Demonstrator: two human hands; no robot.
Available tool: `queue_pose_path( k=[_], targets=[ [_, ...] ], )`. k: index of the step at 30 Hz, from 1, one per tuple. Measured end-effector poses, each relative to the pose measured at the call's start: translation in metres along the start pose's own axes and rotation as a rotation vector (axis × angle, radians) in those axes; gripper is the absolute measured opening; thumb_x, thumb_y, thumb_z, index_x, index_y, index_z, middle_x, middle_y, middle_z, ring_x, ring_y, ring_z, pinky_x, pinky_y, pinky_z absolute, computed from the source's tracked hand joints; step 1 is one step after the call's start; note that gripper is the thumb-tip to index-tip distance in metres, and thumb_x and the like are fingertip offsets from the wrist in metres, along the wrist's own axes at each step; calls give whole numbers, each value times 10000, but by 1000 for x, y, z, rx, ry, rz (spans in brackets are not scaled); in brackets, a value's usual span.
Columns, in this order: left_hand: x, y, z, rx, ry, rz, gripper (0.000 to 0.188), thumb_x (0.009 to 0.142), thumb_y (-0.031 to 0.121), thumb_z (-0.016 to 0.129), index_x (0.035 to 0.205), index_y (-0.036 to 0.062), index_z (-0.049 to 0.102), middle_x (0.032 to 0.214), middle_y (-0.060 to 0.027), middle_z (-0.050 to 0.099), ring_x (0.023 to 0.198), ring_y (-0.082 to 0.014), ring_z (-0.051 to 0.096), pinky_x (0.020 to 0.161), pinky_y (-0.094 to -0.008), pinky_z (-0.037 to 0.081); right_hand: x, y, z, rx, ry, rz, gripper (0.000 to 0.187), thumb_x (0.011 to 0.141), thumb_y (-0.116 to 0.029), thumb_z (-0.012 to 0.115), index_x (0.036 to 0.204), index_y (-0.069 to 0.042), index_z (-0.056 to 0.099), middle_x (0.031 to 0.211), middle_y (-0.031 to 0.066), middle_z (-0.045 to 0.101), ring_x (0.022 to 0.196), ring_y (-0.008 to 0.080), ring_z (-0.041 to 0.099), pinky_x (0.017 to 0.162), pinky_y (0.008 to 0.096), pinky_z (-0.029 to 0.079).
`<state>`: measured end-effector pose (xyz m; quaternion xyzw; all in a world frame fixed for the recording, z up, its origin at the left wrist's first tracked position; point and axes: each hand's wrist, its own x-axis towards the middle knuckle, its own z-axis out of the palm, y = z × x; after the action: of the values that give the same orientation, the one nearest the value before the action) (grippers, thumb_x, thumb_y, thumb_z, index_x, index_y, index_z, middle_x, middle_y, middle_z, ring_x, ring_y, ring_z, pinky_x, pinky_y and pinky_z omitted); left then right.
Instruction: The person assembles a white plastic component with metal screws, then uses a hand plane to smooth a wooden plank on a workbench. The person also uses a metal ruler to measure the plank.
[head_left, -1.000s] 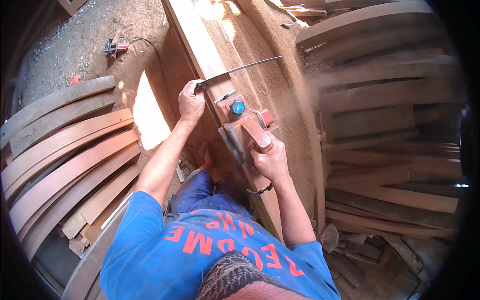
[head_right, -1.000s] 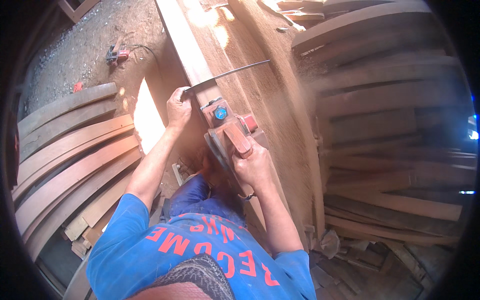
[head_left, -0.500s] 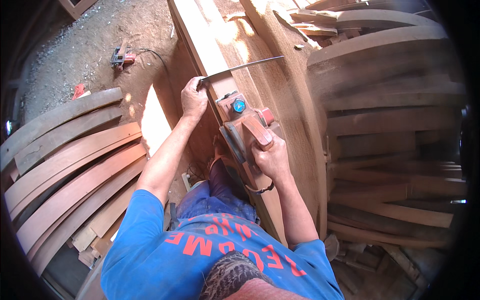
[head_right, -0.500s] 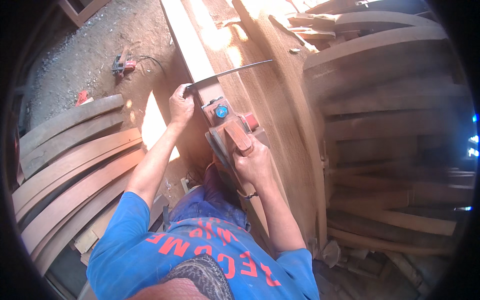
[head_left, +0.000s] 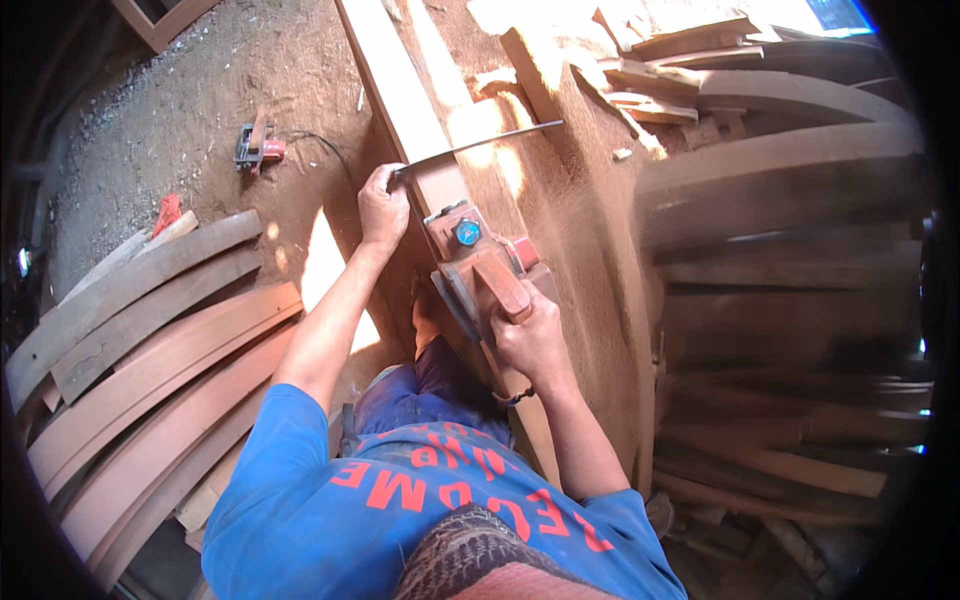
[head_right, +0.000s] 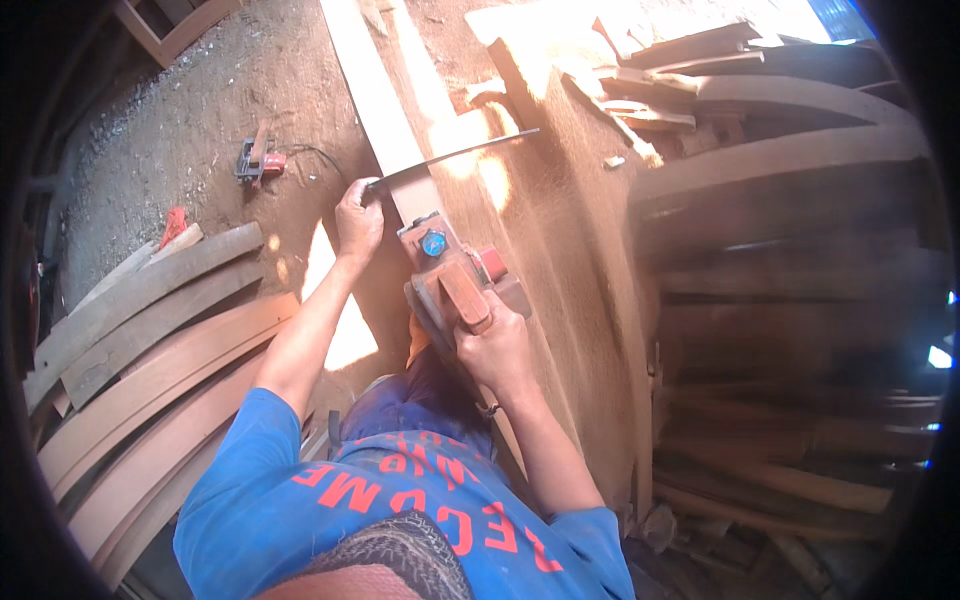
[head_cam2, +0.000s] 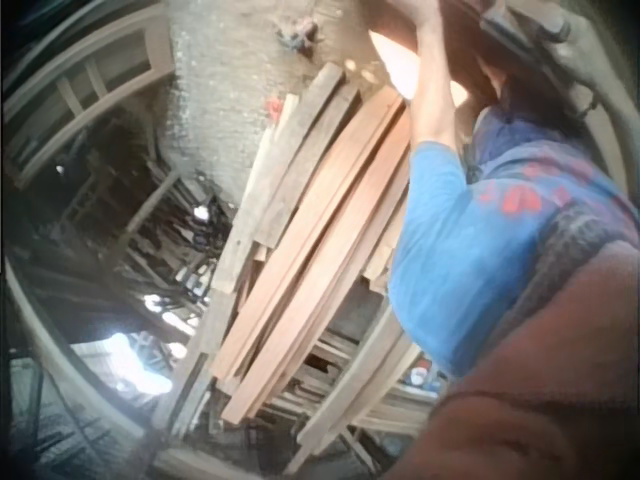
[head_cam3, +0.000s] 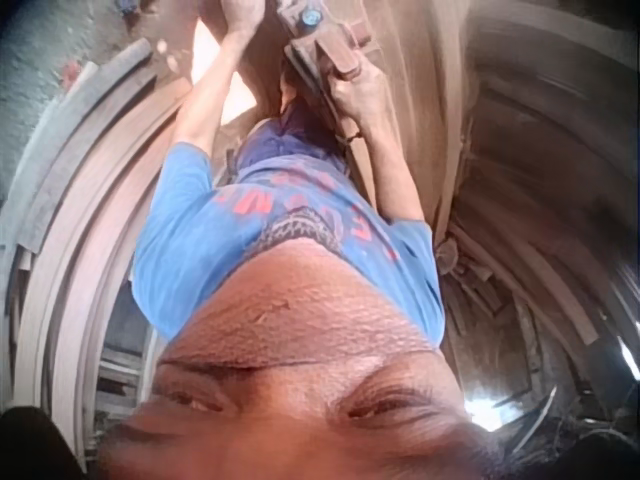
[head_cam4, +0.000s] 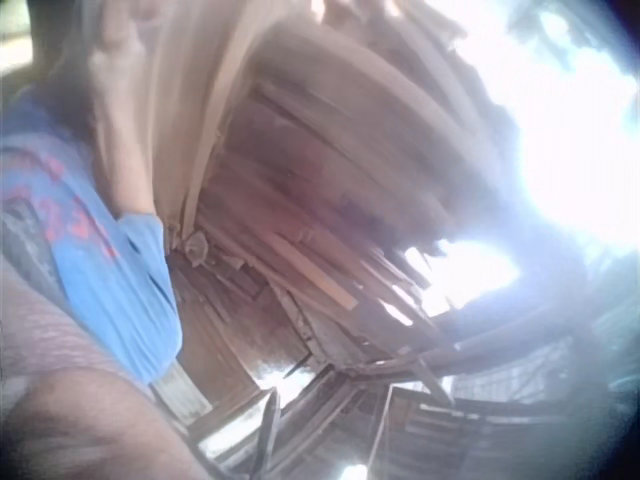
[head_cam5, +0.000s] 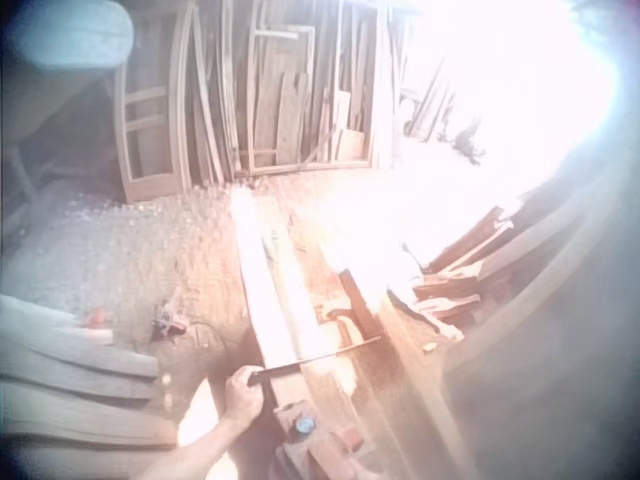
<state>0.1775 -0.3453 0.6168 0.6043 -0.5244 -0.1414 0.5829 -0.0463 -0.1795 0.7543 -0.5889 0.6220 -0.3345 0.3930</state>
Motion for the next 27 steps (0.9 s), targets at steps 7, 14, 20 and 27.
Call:
queue_pose_path(
  k=[7, 14, 20, 27],
  targets=[
    [60, -13, 5, -30, -22, -80, 148, 923, 26, 681, 1066, 46, 716, 987, -143, 746, 938, -278, 736, 839, -376, 567, 61, -36, 15, -96, -19, 0, 167, 850, -21, 650, 1006, 36, 672, 878, 168, 735, 840, 207, 710, 797, 356, 560],
    [112, -37, 19, -28, -40, -26, 339, 801, -82, 556, 1079, 36, 709, 980, -152, 733, 931, -274, 728, 874, -363, 567, 132, -64, 30, -40, -15, -6, 189, 853, -19, 651, 1030, 41, 676, 883, 165, 738, 847, 195, 711, 798, 348, 558],
    [166, -61, 26, -65, -80, -63, 358, 806, -97, 555, 1098, 45, 704, 1007, -141, 725, 948, -264, 718, 878, -353, 564, 184, -86, 45, -17, -27, -1, 189, 868, -27, 658, 1043, 41, 676, 906, 159, 749, 870, 176, 717, 803, 344, 562],
    [265, -86, 38, -37, -25, -110, 364, 811, -107, 575, 1112, 51, 707, 1031, -141, 733, 976, -262, 722, 890, -338, 562, 255, -121, 72, -82, 14, -5, 157, 872, -59, 683, 1001, 31, 683, 848, 171, 739, 804, 208, 730, 768, 357, 569]
  ],
)
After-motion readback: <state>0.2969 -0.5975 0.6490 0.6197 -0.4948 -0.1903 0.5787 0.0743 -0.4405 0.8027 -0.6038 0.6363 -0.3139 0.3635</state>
